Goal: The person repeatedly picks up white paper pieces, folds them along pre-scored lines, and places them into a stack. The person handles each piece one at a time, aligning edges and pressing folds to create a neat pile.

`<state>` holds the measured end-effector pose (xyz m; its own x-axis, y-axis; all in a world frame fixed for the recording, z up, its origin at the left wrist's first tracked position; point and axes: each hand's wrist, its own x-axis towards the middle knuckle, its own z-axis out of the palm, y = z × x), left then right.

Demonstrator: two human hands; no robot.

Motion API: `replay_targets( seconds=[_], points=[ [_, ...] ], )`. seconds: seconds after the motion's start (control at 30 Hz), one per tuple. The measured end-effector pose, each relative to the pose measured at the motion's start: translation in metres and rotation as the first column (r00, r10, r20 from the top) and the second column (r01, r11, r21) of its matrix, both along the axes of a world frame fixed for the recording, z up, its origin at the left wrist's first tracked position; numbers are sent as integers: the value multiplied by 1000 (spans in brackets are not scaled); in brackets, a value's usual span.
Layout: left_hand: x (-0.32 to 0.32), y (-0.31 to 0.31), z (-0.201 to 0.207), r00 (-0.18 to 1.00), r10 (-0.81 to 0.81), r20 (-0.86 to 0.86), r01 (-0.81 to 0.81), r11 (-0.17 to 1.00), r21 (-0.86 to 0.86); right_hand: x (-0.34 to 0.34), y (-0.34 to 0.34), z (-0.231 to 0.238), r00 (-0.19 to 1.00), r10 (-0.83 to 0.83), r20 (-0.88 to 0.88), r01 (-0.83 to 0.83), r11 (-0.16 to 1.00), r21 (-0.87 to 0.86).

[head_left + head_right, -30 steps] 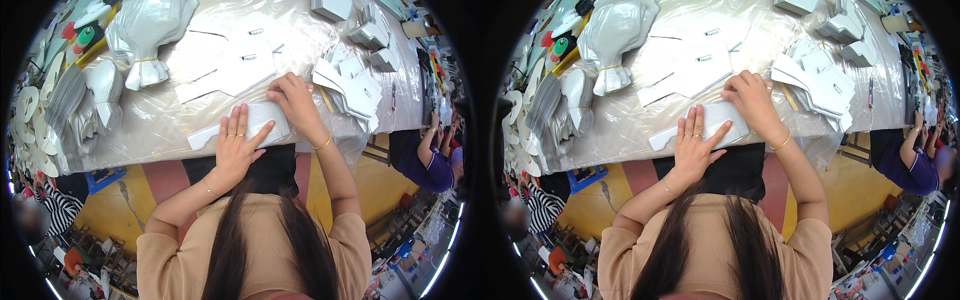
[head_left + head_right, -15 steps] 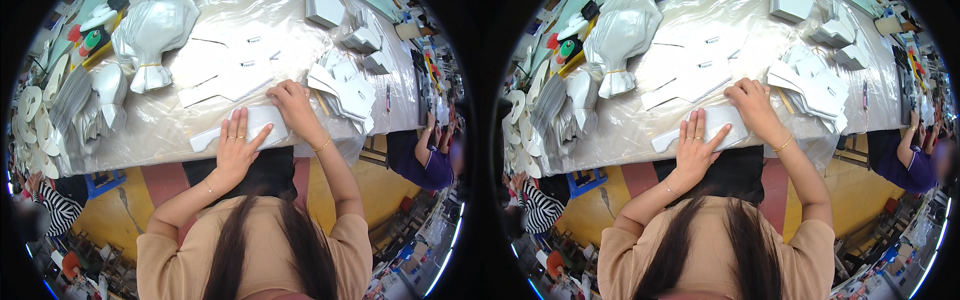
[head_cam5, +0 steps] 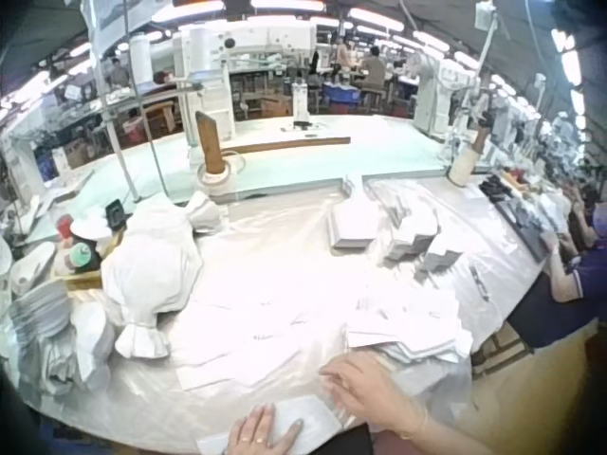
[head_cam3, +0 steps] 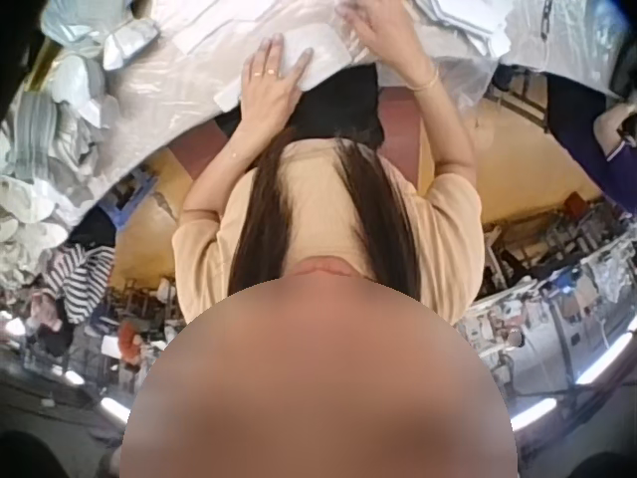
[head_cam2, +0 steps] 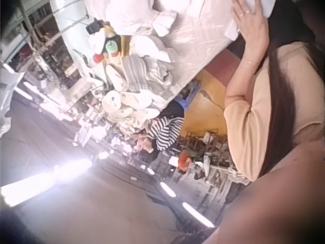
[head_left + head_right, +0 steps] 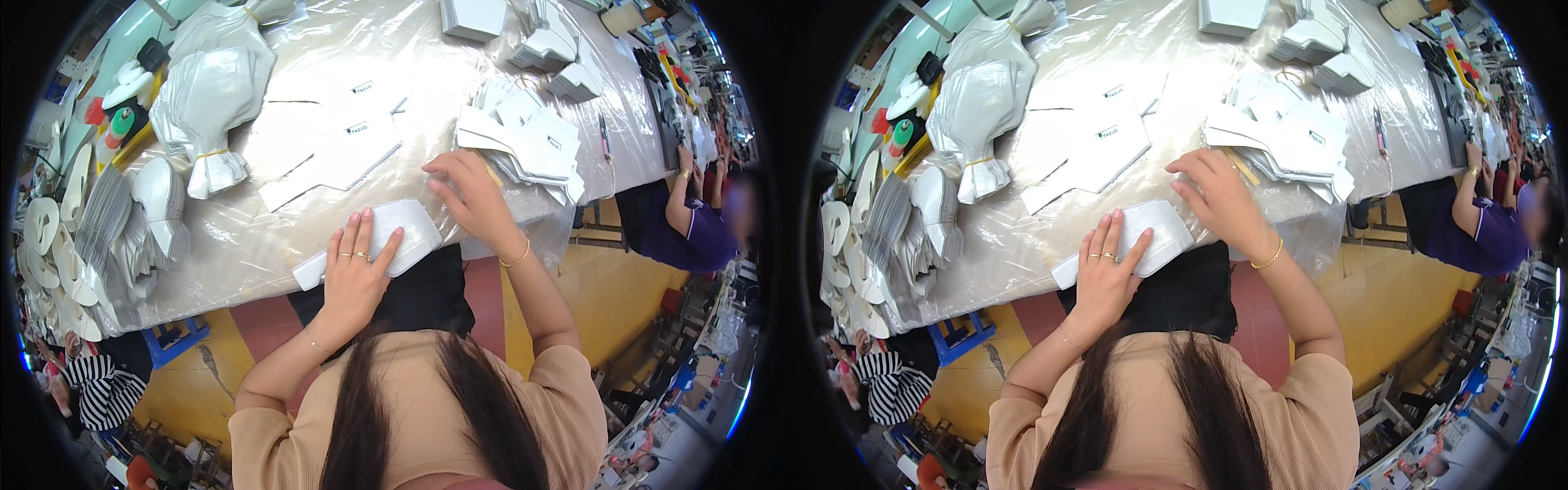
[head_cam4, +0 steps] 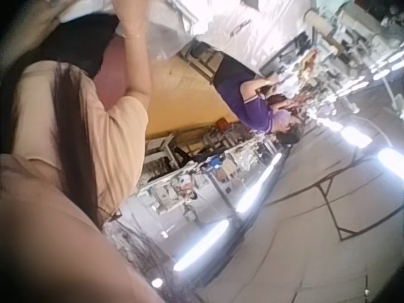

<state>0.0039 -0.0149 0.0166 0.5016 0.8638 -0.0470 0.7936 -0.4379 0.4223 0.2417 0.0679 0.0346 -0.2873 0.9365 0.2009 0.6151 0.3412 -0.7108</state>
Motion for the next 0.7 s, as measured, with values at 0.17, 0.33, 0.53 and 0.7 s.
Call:
replay_targets(
  seconds=[0.17, 0.33, 0.53, 0.7],
  points=[
    [3, -6, -9, 996, -18, -90, 25, 996, 84, -9, -34, -12, 992, -60, 114, 63, 998, -28],
    [2, -9, -20, 990, -19, -141, 37, 991, 132, -6, -40, -30, 951, 8, 310, -34, 996, 81],
    [2, -9, -23, 988, -20, -153, 43, 987, 155, 15, -29, -17, 887, 213, 410, -250, 968, 38],
    [2, -11, -23, 994, 5, -109, 9, 992, 130, 20, -22, -3, 862, 299, 409, -288, 953, -92]
  ],
)
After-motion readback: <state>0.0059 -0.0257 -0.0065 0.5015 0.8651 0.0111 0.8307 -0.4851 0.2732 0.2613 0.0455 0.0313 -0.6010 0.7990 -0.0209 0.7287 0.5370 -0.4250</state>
